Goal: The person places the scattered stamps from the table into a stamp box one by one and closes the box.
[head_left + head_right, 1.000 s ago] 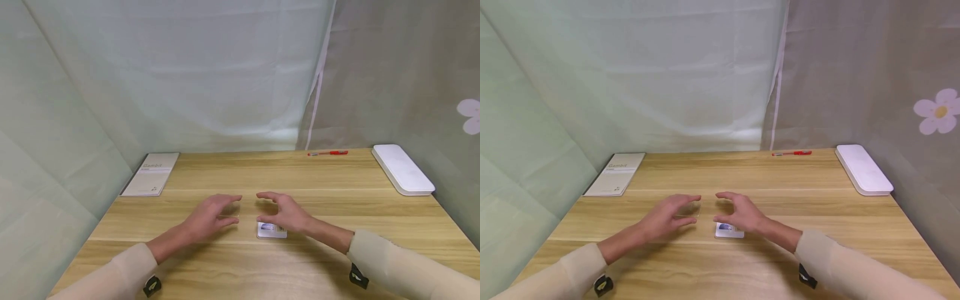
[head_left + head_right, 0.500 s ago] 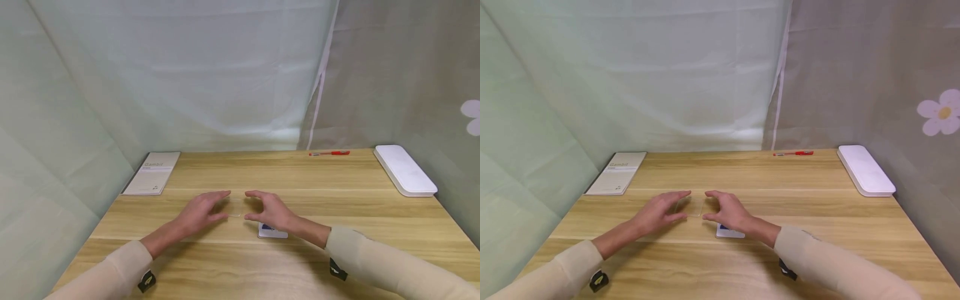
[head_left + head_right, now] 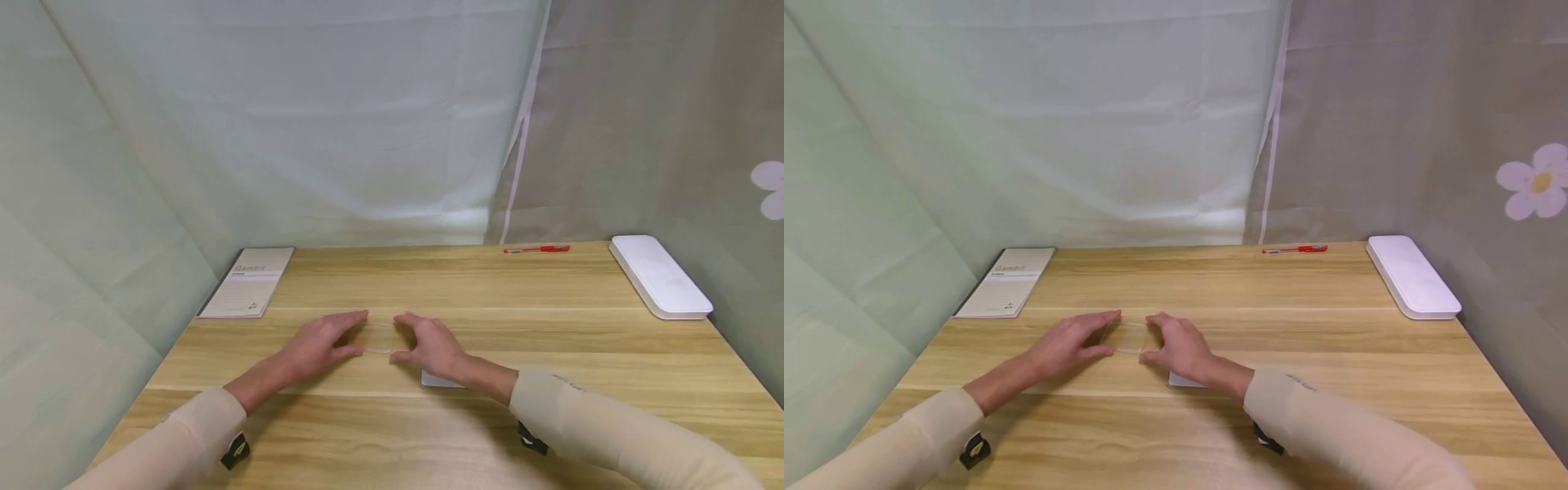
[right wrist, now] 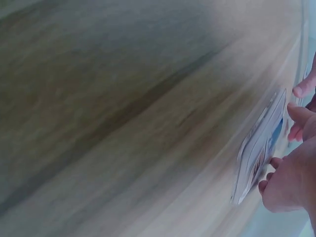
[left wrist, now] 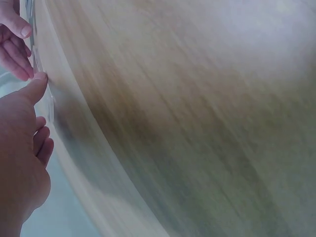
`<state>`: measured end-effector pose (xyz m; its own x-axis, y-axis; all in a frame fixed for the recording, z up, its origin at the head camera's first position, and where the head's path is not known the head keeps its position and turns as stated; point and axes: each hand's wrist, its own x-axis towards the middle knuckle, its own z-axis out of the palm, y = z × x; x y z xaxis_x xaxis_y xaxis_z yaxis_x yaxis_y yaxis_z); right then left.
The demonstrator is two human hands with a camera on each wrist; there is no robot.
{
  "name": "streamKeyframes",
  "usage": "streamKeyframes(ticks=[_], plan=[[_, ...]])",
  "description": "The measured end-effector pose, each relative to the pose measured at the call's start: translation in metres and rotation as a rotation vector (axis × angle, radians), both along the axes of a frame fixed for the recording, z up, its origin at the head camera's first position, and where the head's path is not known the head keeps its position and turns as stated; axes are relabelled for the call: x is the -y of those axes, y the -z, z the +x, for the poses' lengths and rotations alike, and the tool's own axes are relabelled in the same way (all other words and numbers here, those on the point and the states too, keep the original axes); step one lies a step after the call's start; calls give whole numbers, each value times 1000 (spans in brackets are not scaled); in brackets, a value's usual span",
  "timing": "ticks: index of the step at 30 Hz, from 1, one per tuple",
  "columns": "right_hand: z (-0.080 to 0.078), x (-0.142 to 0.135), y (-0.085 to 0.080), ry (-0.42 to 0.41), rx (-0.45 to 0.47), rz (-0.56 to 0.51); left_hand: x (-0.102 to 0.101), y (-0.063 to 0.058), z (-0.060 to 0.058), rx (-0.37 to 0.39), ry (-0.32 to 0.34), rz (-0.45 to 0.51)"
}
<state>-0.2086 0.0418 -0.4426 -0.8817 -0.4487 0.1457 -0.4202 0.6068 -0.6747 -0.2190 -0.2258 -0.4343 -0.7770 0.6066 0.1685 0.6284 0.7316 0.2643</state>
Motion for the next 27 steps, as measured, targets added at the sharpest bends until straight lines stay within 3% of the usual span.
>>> streamKeyframes(ticks=[27], plan=[[4, 19, 3, 63, -52, 65, 2, 4, -4, -6, 4, -4]])
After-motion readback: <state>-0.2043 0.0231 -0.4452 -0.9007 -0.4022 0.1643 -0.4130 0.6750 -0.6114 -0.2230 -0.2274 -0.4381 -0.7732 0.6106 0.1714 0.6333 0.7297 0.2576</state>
